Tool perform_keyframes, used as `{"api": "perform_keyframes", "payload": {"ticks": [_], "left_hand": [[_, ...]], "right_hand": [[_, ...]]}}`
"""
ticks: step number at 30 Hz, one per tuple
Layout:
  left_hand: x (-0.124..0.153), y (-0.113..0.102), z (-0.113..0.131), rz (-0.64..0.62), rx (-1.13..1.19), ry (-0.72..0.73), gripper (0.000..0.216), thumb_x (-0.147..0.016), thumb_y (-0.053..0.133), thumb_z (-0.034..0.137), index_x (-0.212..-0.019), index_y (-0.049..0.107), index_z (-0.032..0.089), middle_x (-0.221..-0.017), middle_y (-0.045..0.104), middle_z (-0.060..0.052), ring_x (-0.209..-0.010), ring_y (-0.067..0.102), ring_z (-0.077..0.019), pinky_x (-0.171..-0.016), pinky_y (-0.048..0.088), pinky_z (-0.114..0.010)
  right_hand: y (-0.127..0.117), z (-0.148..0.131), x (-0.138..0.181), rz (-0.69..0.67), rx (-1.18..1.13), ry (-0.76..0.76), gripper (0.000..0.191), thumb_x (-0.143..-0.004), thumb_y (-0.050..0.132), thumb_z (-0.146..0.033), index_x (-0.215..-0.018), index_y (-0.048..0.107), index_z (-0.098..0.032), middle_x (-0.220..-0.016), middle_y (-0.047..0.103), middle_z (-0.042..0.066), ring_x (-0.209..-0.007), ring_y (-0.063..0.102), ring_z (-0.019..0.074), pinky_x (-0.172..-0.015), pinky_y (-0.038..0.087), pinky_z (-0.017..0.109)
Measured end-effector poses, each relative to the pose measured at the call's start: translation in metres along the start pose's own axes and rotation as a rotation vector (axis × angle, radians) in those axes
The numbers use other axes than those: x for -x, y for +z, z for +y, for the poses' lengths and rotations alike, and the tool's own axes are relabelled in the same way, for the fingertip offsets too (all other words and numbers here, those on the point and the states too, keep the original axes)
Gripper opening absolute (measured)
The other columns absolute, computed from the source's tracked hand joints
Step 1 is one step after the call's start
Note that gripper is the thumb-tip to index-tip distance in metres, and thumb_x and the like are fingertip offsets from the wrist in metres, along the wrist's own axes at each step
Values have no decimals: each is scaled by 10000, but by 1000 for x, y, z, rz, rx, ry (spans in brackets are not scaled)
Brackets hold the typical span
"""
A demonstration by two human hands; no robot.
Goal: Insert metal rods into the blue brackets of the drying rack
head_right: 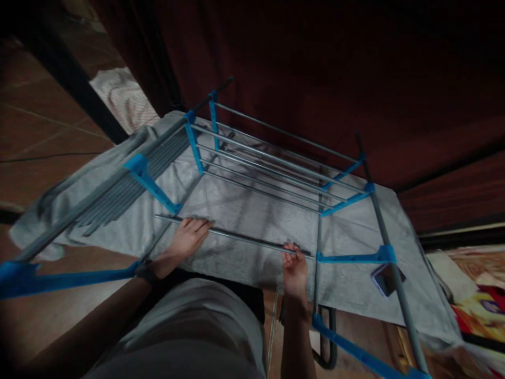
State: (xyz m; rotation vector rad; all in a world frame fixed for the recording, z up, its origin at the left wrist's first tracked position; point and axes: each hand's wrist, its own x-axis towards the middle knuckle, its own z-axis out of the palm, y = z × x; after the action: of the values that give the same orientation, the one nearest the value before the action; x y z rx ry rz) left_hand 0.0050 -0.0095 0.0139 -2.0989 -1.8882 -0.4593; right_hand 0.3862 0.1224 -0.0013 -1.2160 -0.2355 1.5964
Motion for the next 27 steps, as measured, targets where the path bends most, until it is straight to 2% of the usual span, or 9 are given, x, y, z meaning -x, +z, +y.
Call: {"api": "perform_keyframes", "payload": {"ticks": [3,6,10,16,21,24,27], "left_hand": [[4,2,-9,46,37,-55,345,-1040,456,236,-1219,749,198,-1069,790,-128,-949,685,-289,-914,480,-467],[7,5,-17,-33,81,-134,397,-1063,420,307,-1234,758,189,-1134,806,-132,-1050,693,-304,-943,456,-459],[8,4,-22,-120,103,-169,469,-1089,360,353,-1275,745,162,-1173,814,-135,-1107,691,-292,-991,414,-433],[13,5,-27,-18,36,-167,511,-1101,334,385,-1256,743,121,-1118,808,-156,-1048,701,-310,-1040,391,-454],[19,14,-32,29,4,-196,554,-1093,298,423,-1267,731,125,-1145,798,-168,-1067,699,-330,-1131,372,-515],[19,16,-31,27,7,-258,567,-1078,296,447,-1275,722,129,-1161,787,-169,-1089,692,-325,-1167,357,-523],[17,15,-28,30,89,-397,542,-1046,343,481,-1250,730,161,-1130,777,-152,-1105,664,-336,-1184,333,-562]], "right_hand": [[8,1,5,23,-38,-39,38,-841,659,-193,-830,684,-219,-859,804,-14,-837,776,127,-814,644,280],[13,4,6,21,-64,-102,35,-860,672,-208,-837,681,-233,-843,811,-10,-817,781,138,-782,639,273],[18,9,5,32,-60,-170,29,-897,668,-232,-895,692,-248,-863,813,7,-826,775,147,-796,633,274],[18,4,-6,51,-90,-242,65,-905,689,-283,-958,683,-246,-907,793,13,-889,764,163,-905,630,317],[14,-4,-18,92,-94,-255,103,-907,710,-302,-987,684,-243,-893,795,16,-900,765,175,-908,621,335],[15,-8,-22,119,-98,-271,97,-904,717,-296,-975,671,-248,-872,794,12,-881,759,169,-875,617,314],[17,-11,-23,119,-118,-275,82,-908,704,-283,-973,669,-248,-870,794,6,-857,757,156,-844,617,289]]}}
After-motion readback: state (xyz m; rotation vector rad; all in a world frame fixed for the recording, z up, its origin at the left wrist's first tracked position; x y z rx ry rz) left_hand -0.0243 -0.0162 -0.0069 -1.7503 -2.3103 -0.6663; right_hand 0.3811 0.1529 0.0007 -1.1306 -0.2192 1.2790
